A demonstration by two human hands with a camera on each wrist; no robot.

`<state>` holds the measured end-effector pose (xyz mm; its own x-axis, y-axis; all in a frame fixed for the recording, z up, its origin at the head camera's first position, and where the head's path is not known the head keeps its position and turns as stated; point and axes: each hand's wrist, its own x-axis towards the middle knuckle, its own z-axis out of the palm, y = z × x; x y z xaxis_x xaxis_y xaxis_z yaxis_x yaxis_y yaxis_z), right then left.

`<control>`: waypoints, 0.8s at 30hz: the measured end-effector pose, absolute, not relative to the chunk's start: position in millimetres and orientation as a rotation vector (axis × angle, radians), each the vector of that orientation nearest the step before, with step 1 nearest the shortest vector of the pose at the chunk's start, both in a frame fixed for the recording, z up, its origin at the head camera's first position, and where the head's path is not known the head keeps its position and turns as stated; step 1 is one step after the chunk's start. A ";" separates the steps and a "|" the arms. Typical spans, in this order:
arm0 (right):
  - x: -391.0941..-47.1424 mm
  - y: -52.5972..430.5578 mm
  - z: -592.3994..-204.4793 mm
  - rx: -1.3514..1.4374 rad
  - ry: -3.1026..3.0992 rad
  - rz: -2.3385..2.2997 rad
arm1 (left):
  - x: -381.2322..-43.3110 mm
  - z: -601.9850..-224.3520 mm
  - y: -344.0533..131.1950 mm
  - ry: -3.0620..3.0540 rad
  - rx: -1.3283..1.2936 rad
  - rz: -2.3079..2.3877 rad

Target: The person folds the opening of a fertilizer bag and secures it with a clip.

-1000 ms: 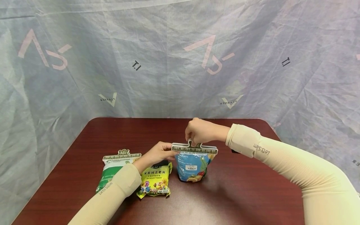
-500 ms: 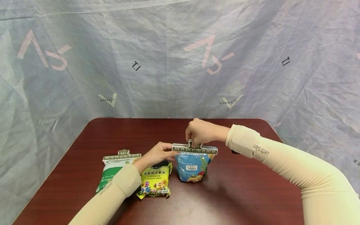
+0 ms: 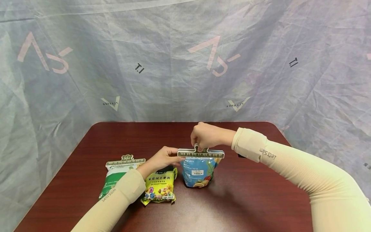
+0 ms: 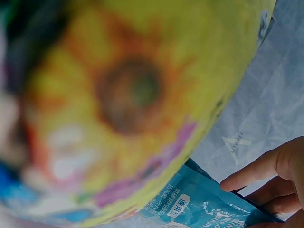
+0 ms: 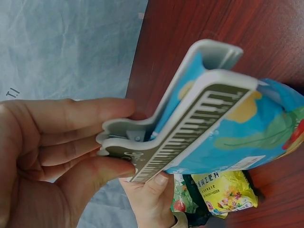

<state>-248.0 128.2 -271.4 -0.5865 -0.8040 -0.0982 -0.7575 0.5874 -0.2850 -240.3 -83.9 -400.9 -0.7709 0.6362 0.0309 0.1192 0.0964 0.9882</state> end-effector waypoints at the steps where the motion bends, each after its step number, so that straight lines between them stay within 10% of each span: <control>1: -248.1 127.9 -271.6 -1.301 2.601 -0.308 | -240.6 -401.2 -83.9 1.973 0.742 1.720; 24: -245.0 125.5 -269.3 -1.304 2.611 -0.245 | -225.4 -377.8 -81.3 1.976 0.726 1.694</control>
